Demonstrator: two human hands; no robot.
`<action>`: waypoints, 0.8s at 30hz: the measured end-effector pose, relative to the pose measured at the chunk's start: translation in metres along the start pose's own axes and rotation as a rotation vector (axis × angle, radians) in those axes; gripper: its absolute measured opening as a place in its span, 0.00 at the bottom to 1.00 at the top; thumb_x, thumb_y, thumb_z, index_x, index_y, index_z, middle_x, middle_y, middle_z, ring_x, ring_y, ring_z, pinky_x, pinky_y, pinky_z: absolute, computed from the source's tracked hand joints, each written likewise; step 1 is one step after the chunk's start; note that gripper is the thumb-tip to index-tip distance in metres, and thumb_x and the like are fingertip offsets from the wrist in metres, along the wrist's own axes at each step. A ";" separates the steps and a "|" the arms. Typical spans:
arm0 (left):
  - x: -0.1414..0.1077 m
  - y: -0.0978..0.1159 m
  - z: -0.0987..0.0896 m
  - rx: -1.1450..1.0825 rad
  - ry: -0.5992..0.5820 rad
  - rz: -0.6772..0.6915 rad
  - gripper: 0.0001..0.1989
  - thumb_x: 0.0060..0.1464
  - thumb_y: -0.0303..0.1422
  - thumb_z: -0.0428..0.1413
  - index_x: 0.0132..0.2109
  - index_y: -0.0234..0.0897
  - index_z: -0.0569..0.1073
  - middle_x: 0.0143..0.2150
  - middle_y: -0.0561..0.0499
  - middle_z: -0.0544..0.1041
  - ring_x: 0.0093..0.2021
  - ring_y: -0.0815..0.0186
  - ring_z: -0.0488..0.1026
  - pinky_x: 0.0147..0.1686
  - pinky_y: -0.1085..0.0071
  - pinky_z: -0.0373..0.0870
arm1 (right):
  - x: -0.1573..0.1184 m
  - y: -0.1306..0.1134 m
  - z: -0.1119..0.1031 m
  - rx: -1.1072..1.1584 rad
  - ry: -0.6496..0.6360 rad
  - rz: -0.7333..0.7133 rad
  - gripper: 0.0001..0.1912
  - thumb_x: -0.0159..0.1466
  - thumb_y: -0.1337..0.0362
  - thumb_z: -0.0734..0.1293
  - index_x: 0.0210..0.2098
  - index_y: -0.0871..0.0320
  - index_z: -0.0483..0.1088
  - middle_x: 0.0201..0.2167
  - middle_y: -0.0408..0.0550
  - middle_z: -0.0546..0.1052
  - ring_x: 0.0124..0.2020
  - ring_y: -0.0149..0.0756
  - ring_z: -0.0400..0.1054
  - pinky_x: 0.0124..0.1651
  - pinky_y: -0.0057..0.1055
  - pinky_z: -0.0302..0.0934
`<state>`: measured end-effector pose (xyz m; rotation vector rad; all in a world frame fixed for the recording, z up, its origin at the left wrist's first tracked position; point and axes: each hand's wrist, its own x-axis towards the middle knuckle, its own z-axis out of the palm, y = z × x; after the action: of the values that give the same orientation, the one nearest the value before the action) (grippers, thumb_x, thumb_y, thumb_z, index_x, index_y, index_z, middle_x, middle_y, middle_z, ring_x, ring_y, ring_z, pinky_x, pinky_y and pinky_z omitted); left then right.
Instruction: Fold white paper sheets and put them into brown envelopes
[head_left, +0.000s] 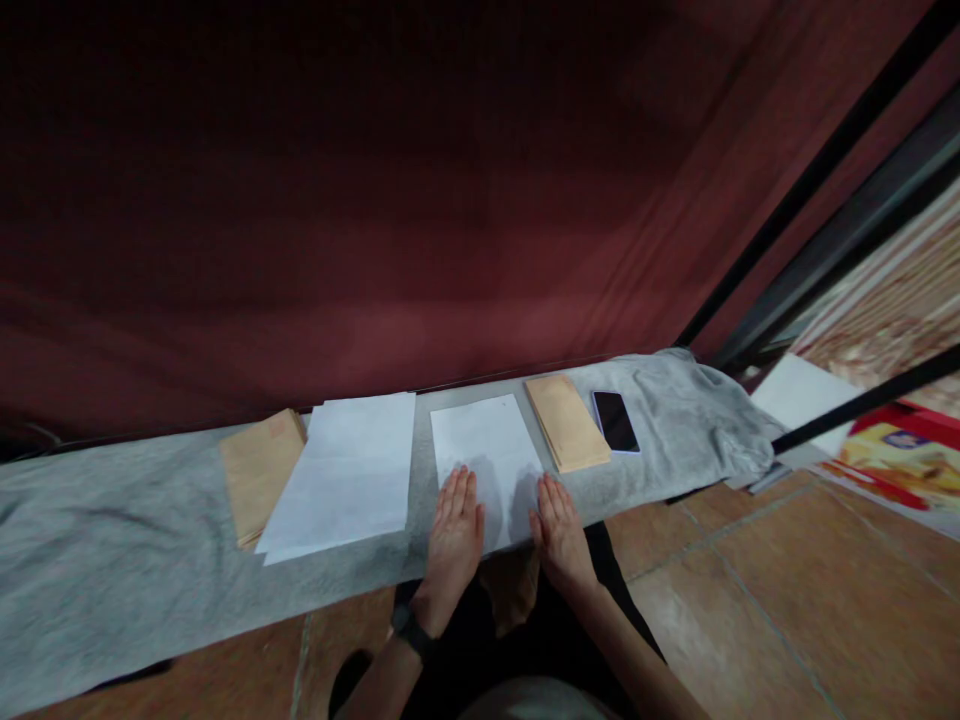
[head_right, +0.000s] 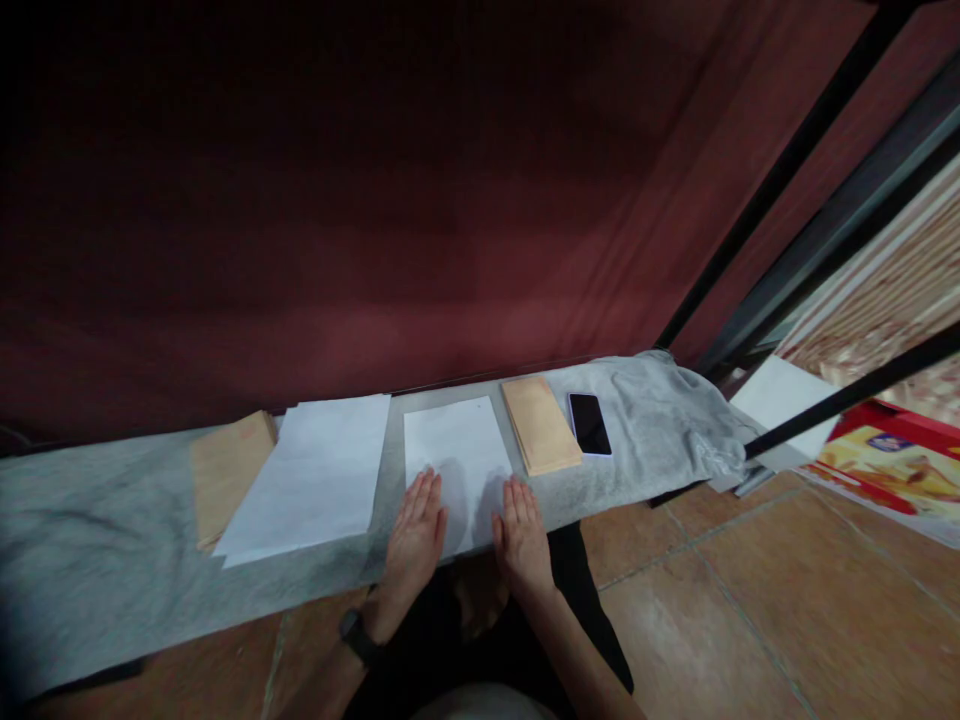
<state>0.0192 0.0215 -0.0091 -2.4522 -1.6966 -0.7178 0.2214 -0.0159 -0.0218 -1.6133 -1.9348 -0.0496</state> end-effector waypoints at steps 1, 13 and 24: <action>-0.004 0.010 0.001 -0.020 -0.020 0.023 0.31 0.66 0.30 0.43 0.73 0.32 0.46 0.72 0.38 0.57 0.72 0.55 0.52 0.66 0.51 0.60 | 0.005 -0.010 0.002 0.055 -0.019 -0.017 0.30 0.73 0.63 0.54 0.72 0.63 0.45 0.69 0.61 0.58 0.70 0.49 0.51 0.66 0.54 0.57; -0.023 0.015 -0.001 0.152 -0.173 0.089 0.30 0.61 0.27 0.45 0.70 0.30 0.56 0.70 0.38 0.60 0.71 0.56 0.54 0.69 0.52 0.53 | 0.013 -0.047 0.016 0.115 -0.173 -0.164 0.28 0.73 0.61 0.54 0.70 0.64 0.53 0.67 0.58 0.63 0.69 0.44 0.54 0.69 0.49 0.54; -0.027 -0.005 -0.015 0.145 -0.210 0.286 0.27 0.65 0.33 0.49 0.69 0.45 0.58 0.72 0.47 0.57 0.72 0.56 0.51 0.69 0.44 0.46 | 0.017 -0.017 0.021 -0.040 -0.132 -0.145 0.28 0.74 0.58 0.54 0.68 0.67 0.56 0.67 0.62 0.62 0.69 0.48 0.53 0.68 0.49 0.54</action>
<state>0.0023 -0.0049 -0.0084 -2.6623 -1.3533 -0.3037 0.1954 0.0030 -0.0252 -1.5332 -2.1629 -0.0421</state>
